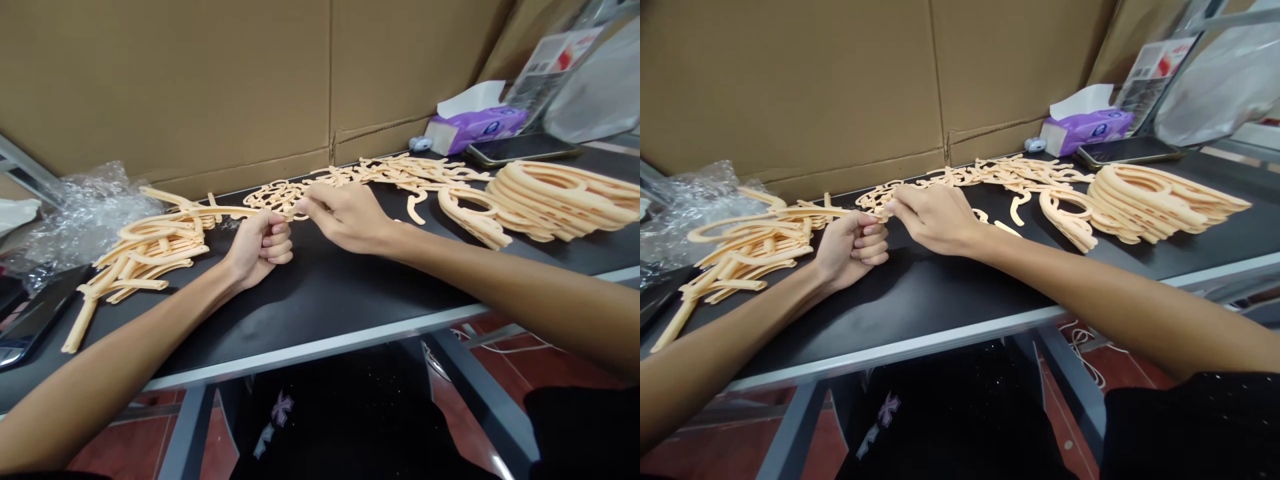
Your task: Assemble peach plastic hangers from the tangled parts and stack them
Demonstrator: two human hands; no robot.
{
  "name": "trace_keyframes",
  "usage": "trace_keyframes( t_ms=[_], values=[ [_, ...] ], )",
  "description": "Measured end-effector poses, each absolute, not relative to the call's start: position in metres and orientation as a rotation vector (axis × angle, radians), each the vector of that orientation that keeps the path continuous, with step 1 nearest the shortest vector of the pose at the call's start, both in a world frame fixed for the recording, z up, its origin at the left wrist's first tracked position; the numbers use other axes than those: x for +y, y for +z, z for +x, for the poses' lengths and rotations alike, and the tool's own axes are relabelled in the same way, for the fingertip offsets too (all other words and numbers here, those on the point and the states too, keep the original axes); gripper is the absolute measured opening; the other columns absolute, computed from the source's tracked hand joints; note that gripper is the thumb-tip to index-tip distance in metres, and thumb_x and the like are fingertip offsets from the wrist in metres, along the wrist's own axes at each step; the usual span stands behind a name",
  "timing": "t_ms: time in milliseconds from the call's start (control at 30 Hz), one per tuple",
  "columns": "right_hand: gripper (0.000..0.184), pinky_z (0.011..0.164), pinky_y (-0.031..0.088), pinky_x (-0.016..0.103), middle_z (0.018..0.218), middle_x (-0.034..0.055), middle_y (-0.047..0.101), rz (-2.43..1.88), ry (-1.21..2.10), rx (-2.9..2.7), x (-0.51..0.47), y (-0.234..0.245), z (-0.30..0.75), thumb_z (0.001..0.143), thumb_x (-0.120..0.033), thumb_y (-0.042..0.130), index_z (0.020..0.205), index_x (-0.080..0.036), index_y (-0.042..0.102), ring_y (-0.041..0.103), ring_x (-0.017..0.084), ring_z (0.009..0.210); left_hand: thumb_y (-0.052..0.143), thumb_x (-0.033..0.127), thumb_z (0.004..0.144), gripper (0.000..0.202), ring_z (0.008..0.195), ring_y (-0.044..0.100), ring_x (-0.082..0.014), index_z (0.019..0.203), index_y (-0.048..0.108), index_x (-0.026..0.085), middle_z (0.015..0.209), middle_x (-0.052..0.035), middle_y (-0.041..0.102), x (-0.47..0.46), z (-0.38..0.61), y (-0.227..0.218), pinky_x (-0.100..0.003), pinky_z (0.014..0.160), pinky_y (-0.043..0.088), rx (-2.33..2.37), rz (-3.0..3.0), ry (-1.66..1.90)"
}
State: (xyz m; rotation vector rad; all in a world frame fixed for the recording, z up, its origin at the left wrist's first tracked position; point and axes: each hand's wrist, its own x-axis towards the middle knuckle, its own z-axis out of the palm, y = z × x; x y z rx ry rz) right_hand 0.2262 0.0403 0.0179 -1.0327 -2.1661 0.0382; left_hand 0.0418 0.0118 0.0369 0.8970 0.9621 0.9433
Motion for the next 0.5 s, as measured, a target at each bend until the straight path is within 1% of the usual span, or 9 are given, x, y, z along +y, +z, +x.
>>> trace_keyframes(
  t_ms=[167, 267, 367, 433, 500],
  values=[
    [0.031, 0.07, 0.033, 0.031, 0.076, 0.0015, 0.061, -1.041, 0.287, -2.068, 0.0479, 0.0211, 0.2315, 0.101, -0.039, 0.046, 0.08, -0.02, 0.057, 0.05, 0.016, 0.072, 0.042, 0.015, 0.084, 0.036, 0.034, 0.013, -0.0049, 0.048, 0.04, 0.02, 0.044, 0.0078, 0.022, 0.0114, 0.043, 0.0383, -0.018, 0.035, 0.024, 0.959, 0.957, 0.928],
    [0.024, 0.069, 0.034, 0.031, 0.075, 0.0001, 0.06, -1.002, 0.526, -2.022, 0.0475, 0.023, 0.2317, 0.098, -0.039, 0.049, 0.091, -0.019, 0.061, 0.052, 0.016, 0.073, 0.043, 0.017, 0.082, 0.036, 0.034, 0.015, -0.0053, 0.047, 0.039, 0.02, 0.043, 0.0067, 0.022, 0.0108, 0.0422, 0.0379, -0.019, 0.036, 0.026, 0.964, 1.022, 0.899],
    [0.02, 0.066, 0.035, 0.03, 0.071, -0.0023, 0.057, -0.977, 0.655, -1.974, 0.0467, 0.0238, 0.2294, 0.092, -0.032, 0.055, 0.104, -0.019, 0.064, 0.052, 0.017, 0.071, 0.046, 0.021, 0.079, 0.032, 0.034, 0.022, -0.0062, 0.048, 0.04, 0.02, 0.043, 0.0046, 0.027, 0.0093, 0.041, 0.0382, -0.02, 0.038, 0.031, 0.952, 1.11, 0.843],
    [0.021, 0.066, 0.034, 0.031, 0.071, -0.003, 0.056, -1.01, 0.628, -1.945, 0.0471, 0.0243, 0.2276, 0.087, -0.028, 0.06, 0.106, -0.019, 0.066, 0.05, 0.016, 0.069, 0.05, 0.023, 0.075, 0.027, 0.035, 0.03, -0.0078, 0.049, 0.044, 0.018, 0.044, 0.0022, 0.033, 0.0078, 0.0401, 0.0398, -0.021, 0.04, 0.035, 0.932, 1.171, 0.819],
    [0.02, 0.065, 0.034, 0.031, 0.07, -0.0028, 0.055, -1.039, 0.589, -1.917, 0.0481, 0.0254, 0.2262, 0.086, -0.029, 0.063, 0.103, -0.018, 0.067, 0.049, 0.016, 0.068, 0.053, 0.023, 0.071, 0.022, 0.037, 0.038, -0.0101, 0.05, 0.049, 0.017, 0.046, -0.0006, 0.04, 0.0059, 0.0386, 0.0429, -0.023, 0.043, 0.037, 0.906, 1.245, 0.809]
  ],
)
